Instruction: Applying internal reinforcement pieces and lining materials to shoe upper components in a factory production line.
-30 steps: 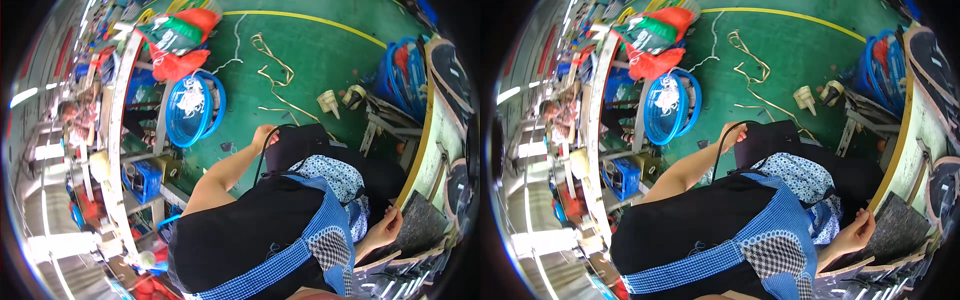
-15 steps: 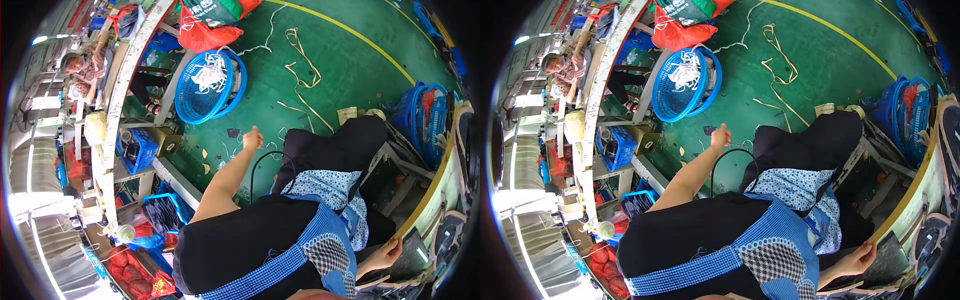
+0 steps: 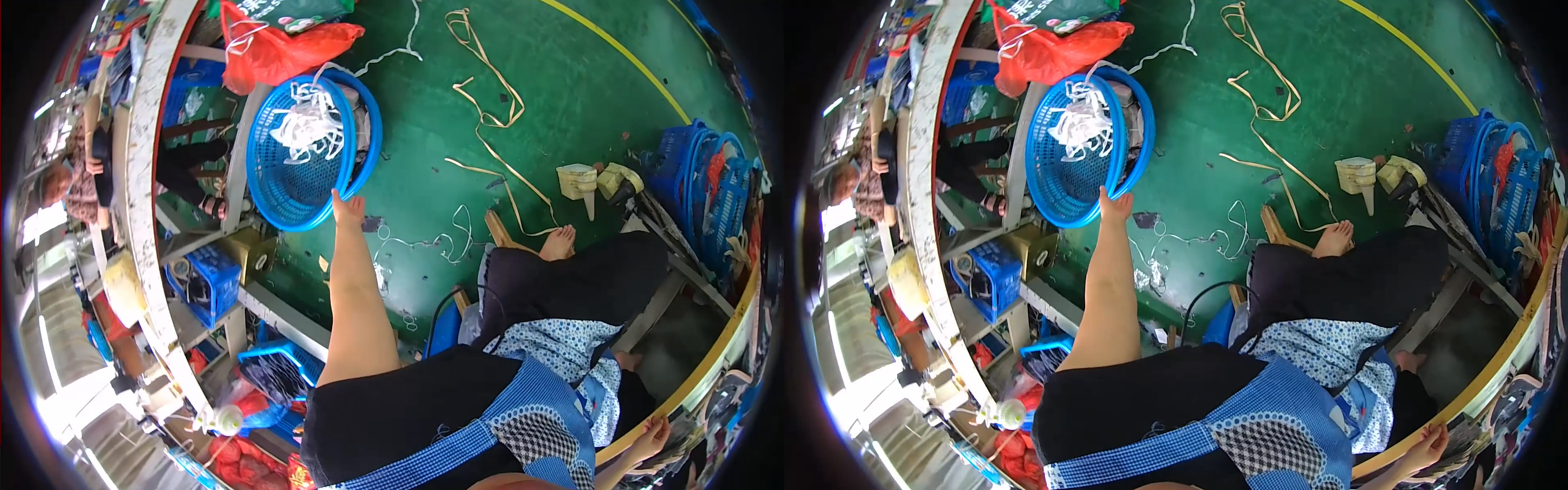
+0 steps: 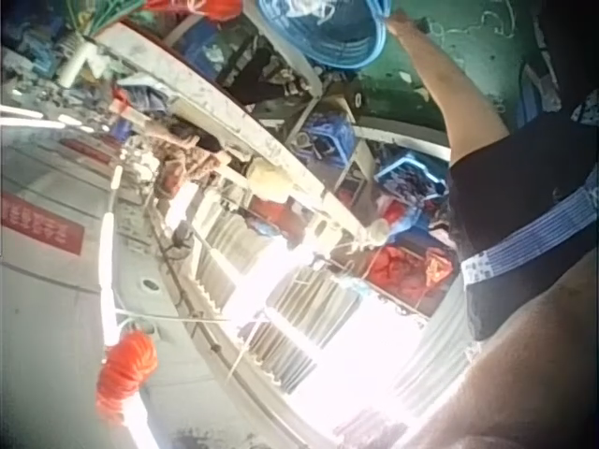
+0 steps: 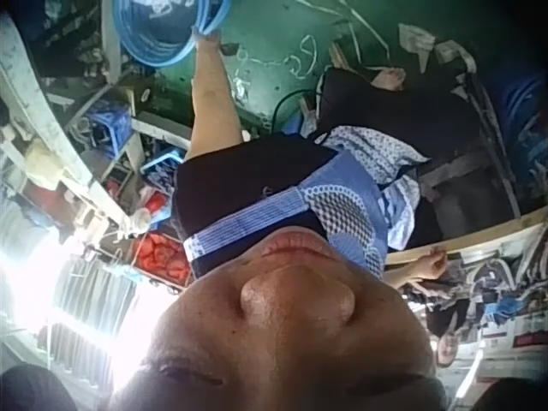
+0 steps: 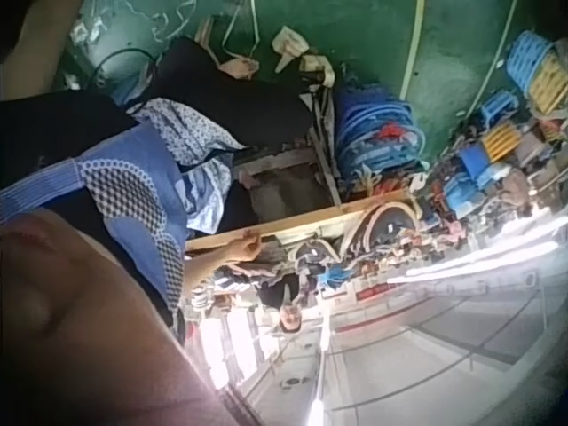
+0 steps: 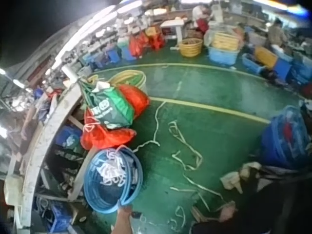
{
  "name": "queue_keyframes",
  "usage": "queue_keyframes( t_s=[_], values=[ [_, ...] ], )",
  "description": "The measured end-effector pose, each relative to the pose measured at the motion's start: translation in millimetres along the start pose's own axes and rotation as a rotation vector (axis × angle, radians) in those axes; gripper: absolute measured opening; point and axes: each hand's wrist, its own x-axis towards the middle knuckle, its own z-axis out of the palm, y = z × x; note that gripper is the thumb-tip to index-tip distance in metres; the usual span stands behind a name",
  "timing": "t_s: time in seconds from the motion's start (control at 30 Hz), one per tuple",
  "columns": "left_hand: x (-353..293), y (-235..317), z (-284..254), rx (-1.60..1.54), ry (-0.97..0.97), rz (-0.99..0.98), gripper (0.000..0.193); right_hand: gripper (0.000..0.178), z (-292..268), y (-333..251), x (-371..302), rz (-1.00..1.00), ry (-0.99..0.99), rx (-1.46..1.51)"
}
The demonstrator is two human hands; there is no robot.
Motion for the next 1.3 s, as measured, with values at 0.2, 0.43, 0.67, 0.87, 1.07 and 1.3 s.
queue_keyframes(
  t_s=[0.2,0.43,0.67,0.87,1.07,1.3],
  values=[
    [71.5,2.5,-9.2,-0.361,-0.068,0.183,0.048,0.029,-32.3,5.7,18.7,0.030,-0.155,-0.081],
    [28.2,32.1,6.7,-0.472,-0.035,-0.221,0.049,0.025,-22.9,-48.4,63.0,0.013,-0.130,-0.036],
    [-79.6,-30.1,-36.7,-0.344,-0.140,-0.008,0.015,0.027,144.0,-248.7,45.8,-0.151,-0.691,0.249],
    [-275.7,-91.3,-52.5,-0.040,-0.120,0.017,0.025,0.052,268.5,-291.6,-23.3,-0.016,-1.381,0.604],
    [-423.9,-125.9,3.3,0.345,-0.322,-0.082,0.038,0.055,294.7,-309.8,-61.8,0.394,-1.439,0.897],
    [-443.4,-48.2,40.4,1.565,-0.633,-0.258,0.009,0.041,248.3,-231.0,-49.7,0.395,-0.979,1.039]
  ],
)
